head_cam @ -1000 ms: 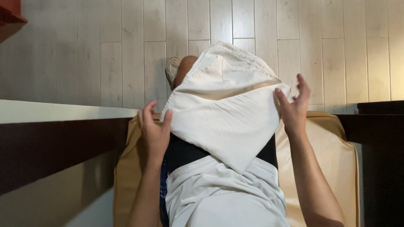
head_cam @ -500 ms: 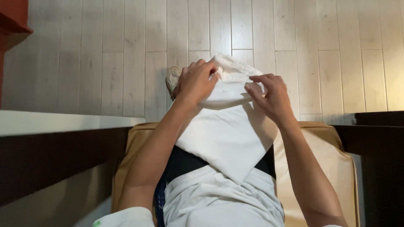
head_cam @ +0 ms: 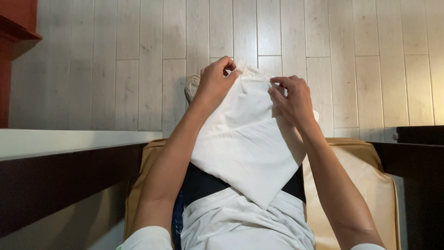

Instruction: The person takes a white cloth from a wooden cabinet and sits on a chair. They unfold the cloth, shake it out, and fold it neatly on their lap.

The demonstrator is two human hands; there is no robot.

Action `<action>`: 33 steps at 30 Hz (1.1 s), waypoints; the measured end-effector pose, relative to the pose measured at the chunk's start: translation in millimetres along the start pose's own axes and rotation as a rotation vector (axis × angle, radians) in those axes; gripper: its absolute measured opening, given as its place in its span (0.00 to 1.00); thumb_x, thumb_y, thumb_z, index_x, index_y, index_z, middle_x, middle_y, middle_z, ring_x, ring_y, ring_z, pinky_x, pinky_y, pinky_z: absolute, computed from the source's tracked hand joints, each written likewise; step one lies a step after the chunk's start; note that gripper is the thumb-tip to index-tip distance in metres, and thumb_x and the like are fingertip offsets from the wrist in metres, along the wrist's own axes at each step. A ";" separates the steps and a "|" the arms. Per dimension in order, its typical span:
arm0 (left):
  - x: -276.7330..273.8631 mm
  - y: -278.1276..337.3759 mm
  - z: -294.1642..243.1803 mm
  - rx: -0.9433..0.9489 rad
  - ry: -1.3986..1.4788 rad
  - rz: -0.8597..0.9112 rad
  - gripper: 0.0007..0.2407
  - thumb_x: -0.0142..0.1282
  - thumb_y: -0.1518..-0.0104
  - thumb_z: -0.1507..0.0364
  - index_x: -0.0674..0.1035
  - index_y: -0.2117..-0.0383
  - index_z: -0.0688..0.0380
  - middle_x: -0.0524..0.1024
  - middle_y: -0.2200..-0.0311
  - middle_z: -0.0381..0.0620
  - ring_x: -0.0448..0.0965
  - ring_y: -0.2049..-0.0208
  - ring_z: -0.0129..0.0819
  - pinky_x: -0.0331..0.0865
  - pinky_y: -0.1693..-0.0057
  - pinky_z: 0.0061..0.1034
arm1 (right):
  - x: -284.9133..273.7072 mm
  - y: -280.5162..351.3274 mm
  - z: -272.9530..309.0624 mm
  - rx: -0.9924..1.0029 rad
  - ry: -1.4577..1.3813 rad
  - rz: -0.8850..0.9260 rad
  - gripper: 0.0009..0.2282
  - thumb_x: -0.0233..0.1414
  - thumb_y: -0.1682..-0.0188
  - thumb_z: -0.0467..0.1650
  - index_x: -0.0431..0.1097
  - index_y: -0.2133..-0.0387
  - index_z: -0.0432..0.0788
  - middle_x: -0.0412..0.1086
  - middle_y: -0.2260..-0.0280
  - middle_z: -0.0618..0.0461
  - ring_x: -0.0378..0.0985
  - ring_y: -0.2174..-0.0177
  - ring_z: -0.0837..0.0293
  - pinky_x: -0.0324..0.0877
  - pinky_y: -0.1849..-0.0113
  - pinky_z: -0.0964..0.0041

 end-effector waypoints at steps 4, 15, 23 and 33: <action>8.9 -13.9 19.8 0.033 -0.006 0.004 0.07 0.58 0.44 0.67 0.77 0.62 0.46 0.83 0.64 0.43 0.82 0.61 0.44 0.65 0.50 0.39 | 0.5 -1.8 2.8 0.000 0.022 -0.010 0.10 0.57 0.46 0.31 0.79 0.53 0.43 0.72 0.68 0.41 0.72 0.64 0.44 0.69 0.60 0.51; 23.7 -23.0 43.6 0.001 -0.151 0.148 0.14 0.57 0.46 0.60 0.79 0.53 0.37 0.80 0.62 0.37 0.80 0.54 0.41 0.63 0.44 0.42 | 28.6 -1.0 -12.1 -0.060 0.152 -0.115 0.09 0.58 0.47 0.37 0.79 0.59 0.50 0.68 0.69 0.49 0.71 0.63 0.46 0.65 0.61 0.53; 20.7 -6.4 30.8 0.072 -0.232 0.105 0.14 0.55 0.45 0.65 0.80 0.52 0.42 0.74 0.55 0.43 0.75 0.50 0.47 0.65 0.44 0.46 | 28.3 7.2 7.1 -0.116 0.176 -0.187 0.06 0.59 0.48 0.32 0.79 0.60 0.47 0.67 0.65 0.50 0.68 0.62 0.50 0.62 0.59 0.56; 11.6 3.0 25.3 0.208 -0.100 -0.011 0.03 0.58 0.43 0.66 0.81 0.65 0.36 0.75 0.57 0.34 0.76 0.50 0.42 0.67 0.45 0.43 | 27.2 13.3 13.3 -0.149 0.190 -0.251 0.06 0.59 0.49 0.30 0.78 0.60 0.45 0.68 0.61 0.48 0.68 0.60 0.50 0.63 0.59 0.55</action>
Point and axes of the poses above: each hand's wrist, its own y-axis away from the middle knuckle, its own x-axis out of the palm, z = x × y, the point moved 2 cm from there along -y, towards the middle knuckle
